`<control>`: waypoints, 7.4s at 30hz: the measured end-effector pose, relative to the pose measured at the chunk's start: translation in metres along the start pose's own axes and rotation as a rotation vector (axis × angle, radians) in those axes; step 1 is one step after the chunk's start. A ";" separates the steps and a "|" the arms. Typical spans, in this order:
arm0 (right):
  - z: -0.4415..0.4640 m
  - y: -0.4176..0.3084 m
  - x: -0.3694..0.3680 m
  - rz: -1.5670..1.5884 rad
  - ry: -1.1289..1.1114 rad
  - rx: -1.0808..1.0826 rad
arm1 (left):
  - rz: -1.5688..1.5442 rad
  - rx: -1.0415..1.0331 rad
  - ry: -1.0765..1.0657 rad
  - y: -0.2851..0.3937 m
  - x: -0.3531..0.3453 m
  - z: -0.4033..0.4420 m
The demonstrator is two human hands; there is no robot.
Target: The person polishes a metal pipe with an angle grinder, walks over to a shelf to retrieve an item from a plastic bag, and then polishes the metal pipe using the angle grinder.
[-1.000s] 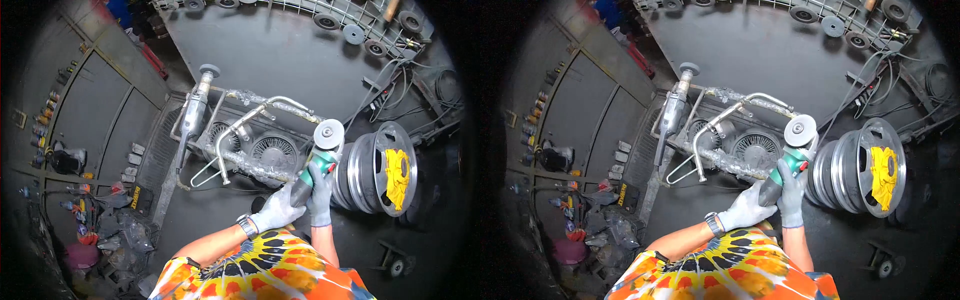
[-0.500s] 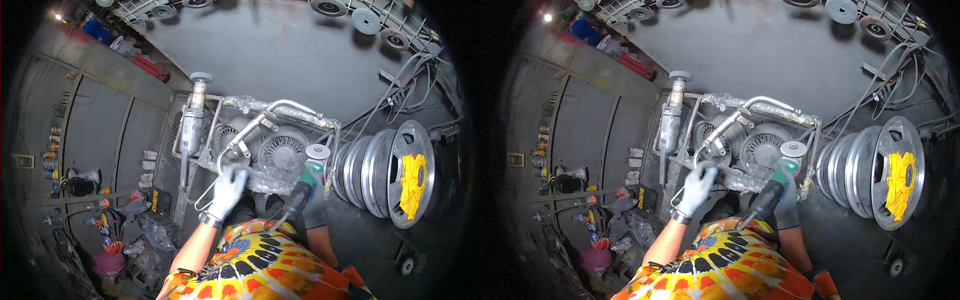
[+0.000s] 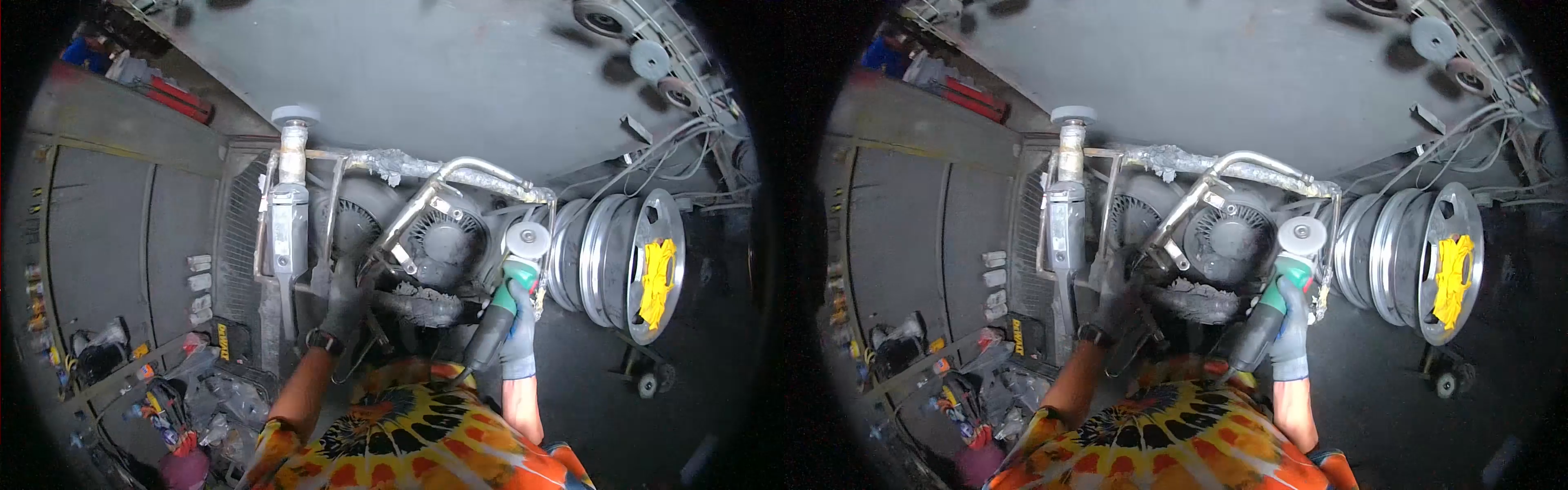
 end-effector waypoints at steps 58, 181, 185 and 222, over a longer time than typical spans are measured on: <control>-0.040 -0.047 0.038 -0.908 -0.155 0.114 | -1.295 0.302 0.176 -0.092 -0.085 -0.226; 0.063 0.078 -0.072 0.066 0.134 -0.047 | -0.556 -0.222 -0.507 0.109 -0.068 0.041; 0.054 0.071 -0.064 0.119 0.144 -0.005 | -0.553 -0.250 -0.549 0.122 -0.076 0.040; 0.042 0.048 -0.065 -0.191 0.195 0.001 | -0.497 -0.197 -0.426 0.114 -0.086 0.018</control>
Point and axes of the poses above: each hand's wrist, its own z-axis towards the middle knuckle, its own x-axis out of the back of the hand, y = z × x, the point moved 9 cm from there along z, towards the middle knuckle, and after that the axes turned 13 degrees about -y, right-handed, at the moved point
